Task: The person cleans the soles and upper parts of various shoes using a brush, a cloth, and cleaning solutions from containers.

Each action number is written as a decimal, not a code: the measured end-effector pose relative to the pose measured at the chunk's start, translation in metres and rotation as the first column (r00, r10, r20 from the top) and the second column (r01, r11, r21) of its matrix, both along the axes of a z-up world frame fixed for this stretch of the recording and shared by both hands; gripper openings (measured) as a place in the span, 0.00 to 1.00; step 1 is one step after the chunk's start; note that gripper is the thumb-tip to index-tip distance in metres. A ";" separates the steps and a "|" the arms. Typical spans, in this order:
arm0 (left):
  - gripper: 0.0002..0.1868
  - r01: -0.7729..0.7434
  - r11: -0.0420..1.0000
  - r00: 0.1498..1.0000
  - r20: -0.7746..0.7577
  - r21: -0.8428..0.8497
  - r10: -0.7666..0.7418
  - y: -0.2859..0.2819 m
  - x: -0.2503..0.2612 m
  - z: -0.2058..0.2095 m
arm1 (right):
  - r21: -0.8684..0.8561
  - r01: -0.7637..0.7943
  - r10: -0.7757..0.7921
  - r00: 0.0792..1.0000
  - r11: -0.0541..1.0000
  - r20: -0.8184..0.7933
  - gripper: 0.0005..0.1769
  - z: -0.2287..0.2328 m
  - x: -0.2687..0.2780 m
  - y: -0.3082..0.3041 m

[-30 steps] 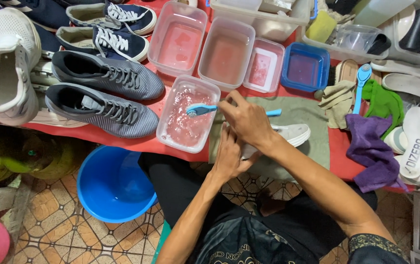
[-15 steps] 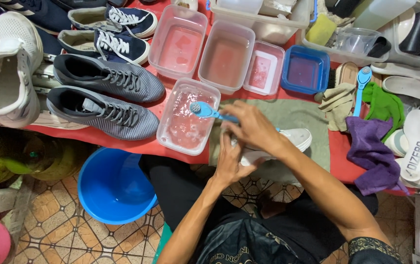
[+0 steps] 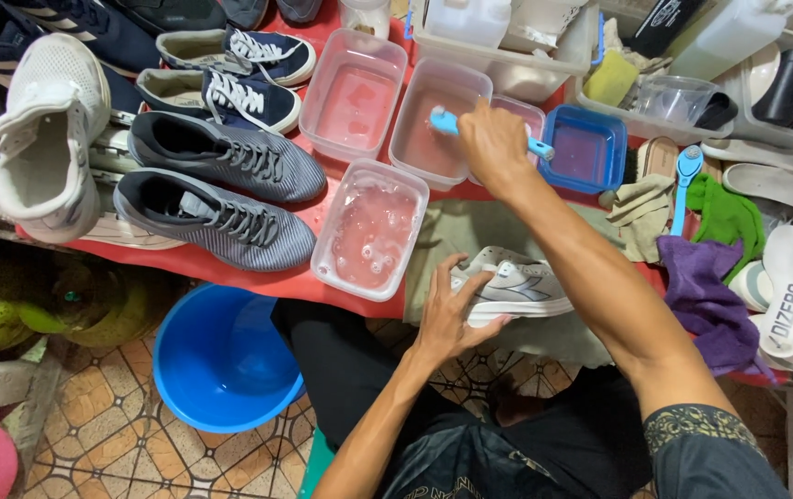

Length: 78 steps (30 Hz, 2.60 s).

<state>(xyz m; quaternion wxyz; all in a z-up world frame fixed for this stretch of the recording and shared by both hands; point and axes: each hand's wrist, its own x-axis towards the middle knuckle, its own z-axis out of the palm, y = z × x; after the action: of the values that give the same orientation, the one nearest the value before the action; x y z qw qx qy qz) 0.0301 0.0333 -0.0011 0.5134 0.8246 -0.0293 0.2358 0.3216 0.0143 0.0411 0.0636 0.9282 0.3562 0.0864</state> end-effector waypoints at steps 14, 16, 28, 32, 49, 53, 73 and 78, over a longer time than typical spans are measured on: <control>0.35 0.006 0.999 1.000 -0.016 -0.047 -0.006 0.001 0.000 -0.001 | 0.137 0.054 -0.015 0.963 0.989 -0.268 0.07 0.056 -0.013 -0.004; 0.36 0.009 0.999 1.000 -0.022 -0.037 -0.010 0.004 -0.003 -0.001 | 0.095 0.061 -0.031 0.958 0.994 -0.286 0.07 0.052 -0.025 -0.013; 0.39 -0.016 0.979 0.997 -0.074 -0.202 0.001 -0.003 0.005 0.014 | 0.387 0.087 0.008 0.971 0.918 -0.238 0.15 0.085 -0.082 -0.057; 0.41 -0.027 0.975 0.994 -0.112 -0.222 0.002 -0.015 0.001 0.008 | 0.431 0.036 0.135 0.923 0.902 -0.360 0.23 0.100 -0.129 -0.089; 0.43 0.240 0.970 0.948 -0.222 0.035 -0.227 0.012 0.016 0.000 | 0.493 0.392 -0.018 0.796 0.777 -0.605 0.24 0.041 -0.305 -0.181; 0.48 0.249 0.968 0.939 -0.249 0.016 -0.238 0.012 0.014 0.001 | 0.430 0.448 -0.141 0.802 0.784 -0.580 0.27 0.054 -0.310 -0.172; 0.38 0.328 0.944 0.908 -0.288 0.036 -0.304 0.013 0.012 0.020 | 0.536 0.313 -0.195 0.944 0.784 -0.266 0.21 0.037 -0.255 -0.229; 0.41 0.332 0.940 0.903 -0.315 0.077 -0.293 0.013 0.013 0.016 | 0.437 0.188 -0.082 0.965 0.880 -0.250 0.22 0.033 -0.265 -0.230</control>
<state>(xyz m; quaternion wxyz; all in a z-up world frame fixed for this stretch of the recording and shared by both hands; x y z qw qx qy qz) 0.0434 0.0465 0.0149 0.4888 0.8666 -0.0985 0.0207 0.0571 -0.2156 0.0737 -0.1910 0.9435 0.2647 0.0578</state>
